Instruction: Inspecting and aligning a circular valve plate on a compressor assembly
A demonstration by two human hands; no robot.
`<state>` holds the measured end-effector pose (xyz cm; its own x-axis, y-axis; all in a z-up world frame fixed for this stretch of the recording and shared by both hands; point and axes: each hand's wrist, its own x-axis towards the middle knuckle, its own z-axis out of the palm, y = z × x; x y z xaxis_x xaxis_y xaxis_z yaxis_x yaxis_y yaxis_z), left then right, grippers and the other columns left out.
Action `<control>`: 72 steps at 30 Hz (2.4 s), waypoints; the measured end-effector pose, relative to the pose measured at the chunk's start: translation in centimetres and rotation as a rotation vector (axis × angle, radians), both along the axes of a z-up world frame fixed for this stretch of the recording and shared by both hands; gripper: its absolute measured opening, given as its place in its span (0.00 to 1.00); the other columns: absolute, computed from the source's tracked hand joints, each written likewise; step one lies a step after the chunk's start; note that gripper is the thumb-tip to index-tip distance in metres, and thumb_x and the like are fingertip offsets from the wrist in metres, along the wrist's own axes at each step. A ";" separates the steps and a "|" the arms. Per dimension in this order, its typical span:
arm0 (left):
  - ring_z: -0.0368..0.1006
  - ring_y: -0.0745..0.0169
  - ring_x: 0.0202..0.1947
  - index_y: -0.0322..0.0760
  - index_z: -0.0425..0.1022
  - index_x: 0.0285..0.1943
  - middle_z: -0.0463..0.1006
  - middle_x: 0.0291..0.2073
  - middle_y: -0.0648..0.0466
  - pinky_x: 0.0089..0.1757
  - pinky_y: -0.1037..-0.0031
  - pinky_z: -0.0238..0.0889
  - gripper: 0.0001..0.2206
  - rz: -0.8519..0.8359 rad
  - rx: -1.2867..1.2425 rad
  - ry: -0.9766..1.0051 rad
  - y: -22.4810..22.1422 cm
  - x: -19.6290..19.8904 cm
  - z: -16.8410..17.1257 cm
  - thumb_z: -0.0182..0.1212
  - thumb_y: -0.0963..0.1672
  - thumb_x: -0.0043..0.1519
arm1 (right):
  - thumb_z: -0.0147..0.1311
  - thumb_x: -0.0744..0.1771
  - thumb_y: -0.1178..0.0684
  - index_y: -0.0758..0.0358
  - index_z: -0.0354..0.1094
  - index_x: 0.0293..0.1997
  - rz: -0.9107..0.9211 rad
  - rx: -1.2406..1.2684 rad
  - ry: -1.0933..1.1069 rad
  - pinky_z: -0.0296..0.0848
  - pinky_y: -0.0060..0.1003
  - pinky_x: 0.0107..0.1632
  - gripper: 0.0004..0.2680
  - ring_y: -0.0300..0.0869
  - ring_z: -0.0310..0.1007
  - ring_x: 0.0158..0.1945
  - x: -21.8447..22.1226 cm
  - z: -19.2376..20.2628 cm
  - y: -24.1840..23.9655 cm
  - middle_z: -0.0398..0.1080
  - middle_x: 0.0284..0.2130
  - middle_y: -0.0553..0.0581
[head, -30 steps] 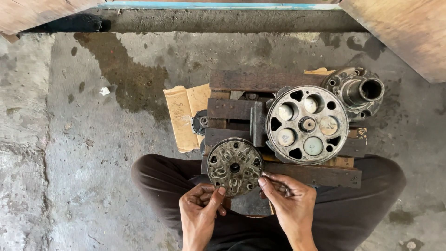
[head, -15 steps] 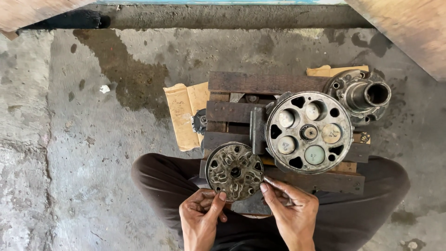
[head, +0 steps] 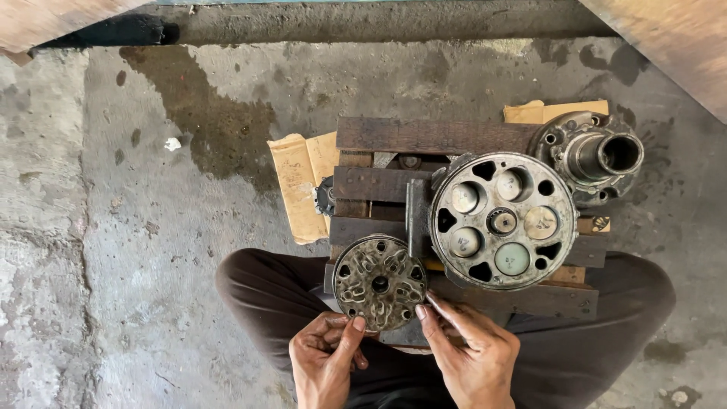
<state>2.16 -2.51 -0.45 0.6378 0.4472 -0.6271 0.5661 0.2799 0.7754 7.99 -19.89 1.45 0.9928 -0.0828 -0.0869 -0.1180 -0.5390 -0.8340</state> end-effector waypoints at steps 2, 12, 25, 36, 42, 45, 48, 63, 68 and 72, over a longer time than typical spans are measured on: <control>0.65 0.63 0.08 0.19 0.77 0.30 0.77 0.12 0.44 0.16 0.76 0.62 0.09 0.005 -0.007 0.003 0.0 0.0 -0.1 0.71 0.38 0.56 | 0.68 0.58 0.62 0.66 0.79 0.42 0.009 0.000 -0.005 0.79 0.22 0.24 0.12 0.33 0.79 0.21 0.1 0.1 0.0 0.82 0.30 0.59; 0.67 0.59 0.08 0.19 0.76 0.29 0.85 0.17 0.36 0.17 0.73 0.64 0.09 -0.038 -0.047 0.101 0.9 0.8 0.5 0.71 0.37 0.55 | 0.68 0.58 0.60 0.69 0.78 0.41 0.008 0.000 0.040 0.78 0.23 0.22 0.10 0.34 0.80 0.21 0.5 1.0 0.1 0.82 0.32 0.60; 0.75 0.55 0.13 0.16 0.81 0.28 0.84 0.15 0.36 0.22 0.72 0.71 0.10 -0.183 -0.057 0.305 1.8 3.7 3.3 0.71 0.38 0.56 | 0.68 0.57 0.60 0.69 0.79 0.38 0.021 -0.109 0.069 0.78 0.25 0.23 0.09 0.35 0.81 0.22 0.9 1.7 0.4 0.82 0.31 0.58; 0.72 0.56 0.14 0.14 0.82 0.28 0.83 0.17 0.37 0.23 0.74 0.68 0.09 -0.299 -0.122 0.407 2.7 6.0 5.2 0.69 0.36 0.59 | 0.68 0.58 0.59 0.66 0.80 0.38 0.132 -0.275 0.016 0.69 0.28 0.17 0.08 0.34 0.73 0.14 1.4 2.2 0.3 0.82 0.30 0.55; 0.73 0.57 0.14 0.15 0.82 0.28 0.84 0.18 0.38 0.23 0.74 0.68 0.09 -0.335 -0.119 0.411 2.9 6.0 5.2 0.69 0.36 0.59 | 0.67 0.59 0.56 0.63 0.81 0.38 0.154 -0.339 0.065 0.68 0.30 0.16 0.08 0.36 0.73 0.13 1.2 1.9 0.2 0.82 0.28 0.55; 0.72 0.58 0.15 0.15 0.82 0.27 0.84 0.18 0.39 0.23 0.75 0.68 0.10 -0.347 -0.137 0.416 2.9 6.2 5.6 0.69 0.37 0.60 | 0.67 0.59 0.56 0.62 0.81 0.39 0.136 -0.340 0.068 0.66 0.31 0.16 0.08 0.35 0.69 0.11 1.1 1.9 0.2 0.81 0.26 0.54; 0.71 0.59 0.15 0.17 0.79 0.25 0.83 0.17 0.40 0.23 0.75 0.67 0.11 -0.332 -0.121 0.392 2.9 5.7 5.3 0.69 0.37 0.60 | 0.69 0.58 0.59 0.65 0.80 0.38 0.104 -0.280 0.038 0.68 0.30 0.17 0.09 0.35 0.70 0.13 1.0 1.7 0.3 0.80 0.25 0.56; 0.74 0.65 0.13 0.22 0.81 0.27 0.83 0.14 0.46 0.20 0.79 0.68 0.09 -0.362 -0.132 0.318 3.2 4.5 3.9 0.71 0.39 0.59 | 0.70 0.56 0.60 0.67 0.80 0.37 0.084 -0.170 0.046 0.77 0.23 0.22 0.10 0.33 0.78 0.18 0.5 0.3 -0.2 0.81 0.26 0.57; 0.70 0.68 0.11 0.23 0.82 0.29 0.84 0.15 0.47 0.18 0.81 0.63 0.09 -0.351 -0.127 0.292 3.2 4.2 3.9 0.72 0.40 0.58 | 0.70 0.56 0.60 0.67 0.79 0.37 0.114 -0.205 0.033 0.78 0.23 0.24 0.10 0.33 0.79 0.20 0.4 0.0 -0.4 0.81 0.27 0.56; 0.66 0.69 0.10 0.24 0.82 0.28 0.85 0.15 0.47 0.18 0.80 0.59 0.09 -0.313 -0.154 0.239 3.1 3.7 3.7 0.72 0.41 0.57 | 0.70 0.56 0.60 0.66 0.80 0.37 0.119 -0.238 0.023 0.77 0.23 0.24 0.10 0.33 0.79 0.19 0.4 0.1 -0.4 0.81 0.27 0.55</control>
